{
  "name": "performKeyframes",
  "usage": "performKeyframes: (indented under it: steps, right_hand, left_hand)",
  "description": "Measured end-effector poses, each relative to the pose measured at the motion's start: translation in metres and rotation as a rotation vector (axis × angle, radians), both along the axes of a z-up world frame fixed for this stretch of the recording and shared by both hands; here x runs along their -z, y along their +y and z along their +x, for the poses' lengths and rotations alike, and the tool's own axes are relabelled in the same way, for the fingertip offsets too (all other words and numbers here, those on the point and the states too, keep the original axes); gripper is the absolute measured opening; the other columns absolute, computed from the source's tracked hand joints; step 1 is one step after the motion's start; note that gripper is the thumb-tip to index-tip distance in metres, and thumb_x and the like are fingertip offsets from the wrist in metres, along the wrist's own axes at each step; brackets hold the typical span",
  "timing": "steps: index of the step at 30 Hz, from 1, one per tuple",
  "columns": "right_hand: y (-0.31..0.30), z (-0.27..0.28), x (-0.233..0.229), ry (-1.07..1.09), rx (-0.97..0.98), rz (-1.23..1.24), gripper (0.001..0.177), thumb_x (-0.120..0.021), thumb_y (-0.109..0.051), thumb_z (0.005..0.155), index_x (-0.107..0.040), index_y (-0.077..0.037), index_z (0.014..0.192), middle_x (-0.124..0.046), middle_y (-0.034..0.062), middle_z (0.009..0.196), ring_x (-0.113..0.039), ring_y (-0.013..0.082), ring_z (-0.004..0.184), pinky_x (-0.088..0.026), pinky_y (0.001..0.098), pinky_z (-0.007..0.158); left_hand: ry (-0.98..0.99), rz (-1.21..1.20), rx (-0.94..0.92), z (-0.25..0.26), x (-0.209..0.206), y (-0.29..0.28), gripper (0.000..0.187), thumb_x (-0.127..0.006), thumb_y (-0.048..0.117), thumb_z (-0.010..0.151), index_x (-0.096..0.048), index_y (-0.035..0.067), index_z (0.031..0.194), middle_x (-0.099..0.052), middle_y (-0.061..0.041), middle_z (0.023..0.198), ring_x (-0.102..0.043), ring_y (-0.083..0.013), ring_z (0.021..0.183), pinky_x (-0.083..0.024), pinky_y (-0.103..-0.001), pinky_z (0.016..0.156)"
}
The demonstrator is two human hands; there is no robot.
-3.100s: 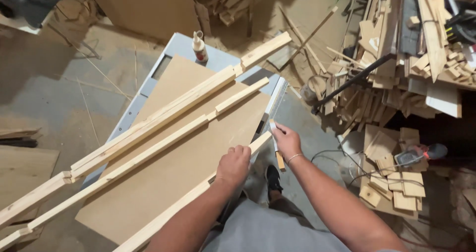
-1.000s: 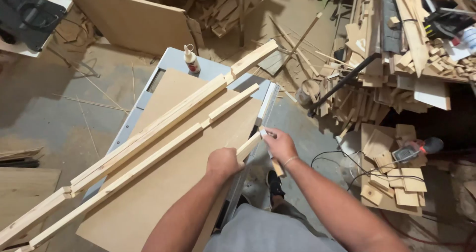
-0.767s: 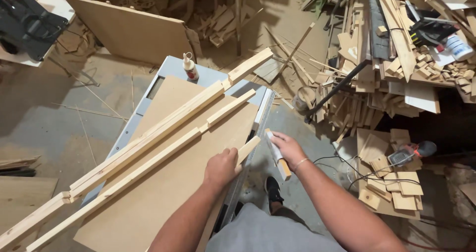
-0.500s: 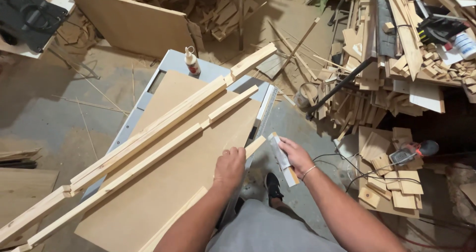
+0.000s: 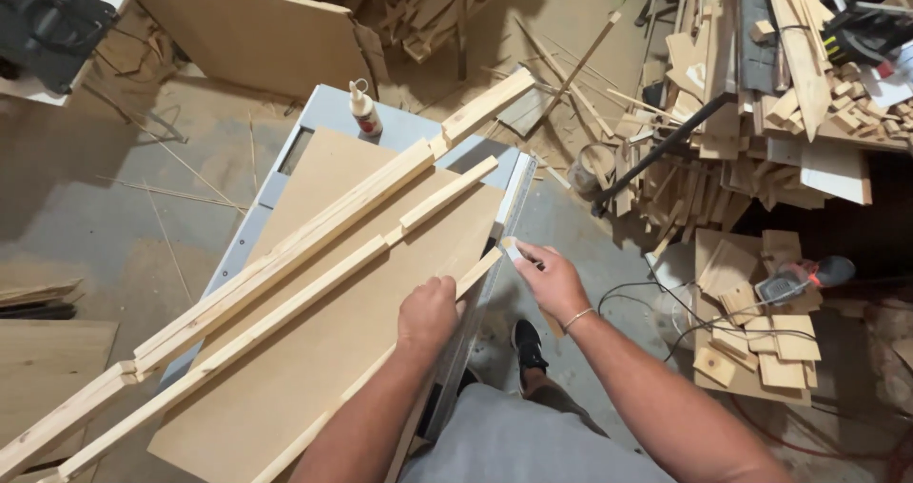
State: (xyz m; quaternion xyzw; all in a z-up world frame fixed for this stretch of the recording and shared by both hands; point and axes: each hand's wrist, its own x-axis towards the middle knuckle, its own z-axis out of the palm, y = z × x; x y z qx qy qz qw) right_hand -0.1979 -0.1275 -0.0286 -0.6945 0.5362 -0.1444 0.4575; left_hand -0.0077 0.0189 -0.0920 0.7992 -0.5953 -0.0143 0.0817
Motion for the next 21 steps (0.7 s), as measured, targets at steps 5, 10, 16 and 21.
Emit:
performKeyframes:
  steps: [5, 10, 16, 21]
  right_hand:
    - [0.008, 0.026, -0.04, 0.135, -0.124, -0.135, 0.04, -0.065, -0.04, 0.093, -0.072, -0.032, 0.132, -0.072, 0.0084, 0.114, -0.068, 0.0319, 0.114, -0.054, 0.0436, 0.101]
    - [-0.034, 0.026, 0.008, 0.221, -0.163, -0.18, 0.038, -0.06, -0.045, 0.098, -0.072, -0.03, 0.132, -0.073, 0.0106, 0.112, -0.068, 0.0341, 0.114, -0.053, 0.0458, 0.101]
    - [-0.028, 0.02, 0.014, 0.026, -0.252, -0.276, 0.034, -0.066, -0.03, 0.096, -0.073, -0.026, 0.129, -0.073, 0.014, 0.112, -0.068, 0.0373, 0.112, -0.055, 0.0477, 0.098]
    - [-0.008, 0.018, -0.02, -0.109, -0.342, -0.294, 0.03, -0.071, -0.022, 0.093, -0.078, -0.025, 0.122, -0.076, 0.0103, 0.114, -0.07, 0.0335, 0.113, -0.056, 0.0456, 0.099]
  left_hand:
    - [0.113, 0.061, 0.026, 0.006, -0.01, -0.004, 0.031, -0.067, 0.045, 0.084, -0.057, 0.015, 0.084, -0.062, -0.009, 0.075, -0.074, -0.0352, 0.072, -0.062, -0.047, 0.06]
    - [0.197, 0.087, 0.002, 0.008, -0.045, -0.011, 0.02, -0.056, 0.03, 0.09, -0.059, 0.012, 0.083, -0.064, -0.013, 0.074, -0.074, -0.0395, 0.073, -0.06, -0.051, 0.062]
    - [0.179, 0.103, 0.016, 0.009, -0.026, -0.01, 0.032, -0.068, 0.044, 0.085, -0.059, 0.014, 0.086, -0.064, -0.011, 0.079, -0.075, -0.0371, 0.076, -0.062, -0.05, 0.065]
    - [0.296, 0.196, 0.024, 0.012, -0.021, -0.005, 0.035, -0.067, 0.046, 0.088, -0.061, 0.011, 0.088, -0.067, -0.015, 0.082, -0.074, -0.0417, 0.081, -0.062, -0.055, 0.068]
